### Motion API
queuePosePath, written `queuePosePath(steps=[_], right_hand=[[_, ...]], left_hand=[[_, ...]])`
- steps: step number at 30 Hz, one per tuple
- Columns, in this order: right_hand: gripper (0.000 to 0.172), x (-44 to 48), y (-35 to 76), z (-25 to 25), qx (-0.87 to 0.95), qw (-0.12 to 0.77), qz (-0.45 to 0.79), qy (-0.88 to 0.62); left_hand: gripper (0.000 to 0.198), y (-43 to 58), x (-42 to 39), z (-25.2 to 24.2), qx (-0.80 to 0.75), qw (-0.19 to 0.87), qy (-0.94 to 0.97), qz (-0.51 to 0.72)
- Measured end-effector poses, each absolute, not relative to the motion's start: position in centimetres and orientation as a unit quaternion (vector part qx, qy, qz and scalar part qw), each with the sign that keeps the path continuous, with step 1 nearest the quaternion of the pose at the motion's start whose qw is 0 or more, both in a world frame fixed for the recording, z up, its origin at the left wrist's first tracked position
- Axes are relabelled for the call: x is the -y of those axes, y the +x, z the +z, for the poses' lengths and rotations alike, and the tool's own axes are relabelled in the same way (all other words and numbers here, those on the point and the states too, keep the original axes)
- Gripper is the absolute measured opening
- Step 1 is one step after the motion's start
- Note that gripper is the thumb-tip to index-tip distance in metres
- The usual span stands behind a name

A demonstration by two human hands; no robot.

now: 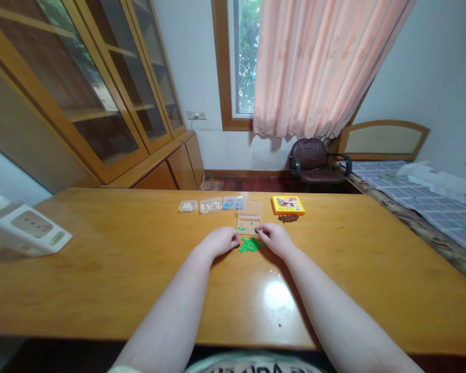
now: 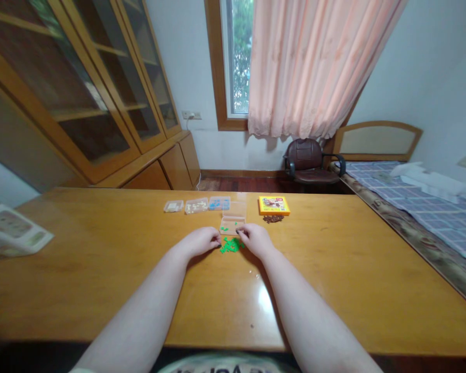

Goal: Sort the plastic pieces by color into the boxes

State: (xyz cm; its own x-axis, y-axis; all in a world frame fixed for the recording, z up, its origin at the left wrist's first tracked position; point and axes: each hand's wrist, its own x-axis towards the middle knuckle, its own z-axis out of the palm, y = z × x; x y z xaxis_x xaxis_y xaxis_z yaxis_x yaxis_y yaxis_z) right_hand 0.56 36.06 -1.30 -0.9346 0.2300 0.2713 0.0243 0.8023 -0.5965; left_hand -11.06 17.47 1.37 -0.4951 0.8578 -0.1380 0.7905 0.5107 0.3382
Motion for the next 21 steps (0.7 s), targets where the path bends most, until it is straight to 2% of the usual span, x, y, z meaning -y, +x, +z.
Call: queuePosePath(steps=[4,7,11,14,21], right_hand=[[0.032,-36.6,0.5,-1.1,0.925,0.158,0.315,-0.142],[0.034,-36.5,0.6,-0.9,0.931,0.142,0.307,-0.134],[0.029,-35.9,0.9,-0.8,0.940,0.112,0.314,-0.076],[0.029,-35.9,0.9,-0.9,0.941,0.102,0.317,-0.066],[0.025,-36.8,0.6,-1.4,0.939,0.094,0.323,-0.074]], left_hand=[[0.012,-11.2,-17.4,1.3,-0.855,0.140,0.484,0.127],[0.012,-11.3,-17.4,1.4,-0.847,0.133,0.488,0.165],[0.016,-11.5,-17.5,1.7,-0.847,0.039,0.461,0.262],[0.019,-11.6,-17.4,1.9,-0.850,-0.022,0.452,0.268],[0.011,-11.1,-17.2,1.9,-0.839,0.106,0.517,0.135]])
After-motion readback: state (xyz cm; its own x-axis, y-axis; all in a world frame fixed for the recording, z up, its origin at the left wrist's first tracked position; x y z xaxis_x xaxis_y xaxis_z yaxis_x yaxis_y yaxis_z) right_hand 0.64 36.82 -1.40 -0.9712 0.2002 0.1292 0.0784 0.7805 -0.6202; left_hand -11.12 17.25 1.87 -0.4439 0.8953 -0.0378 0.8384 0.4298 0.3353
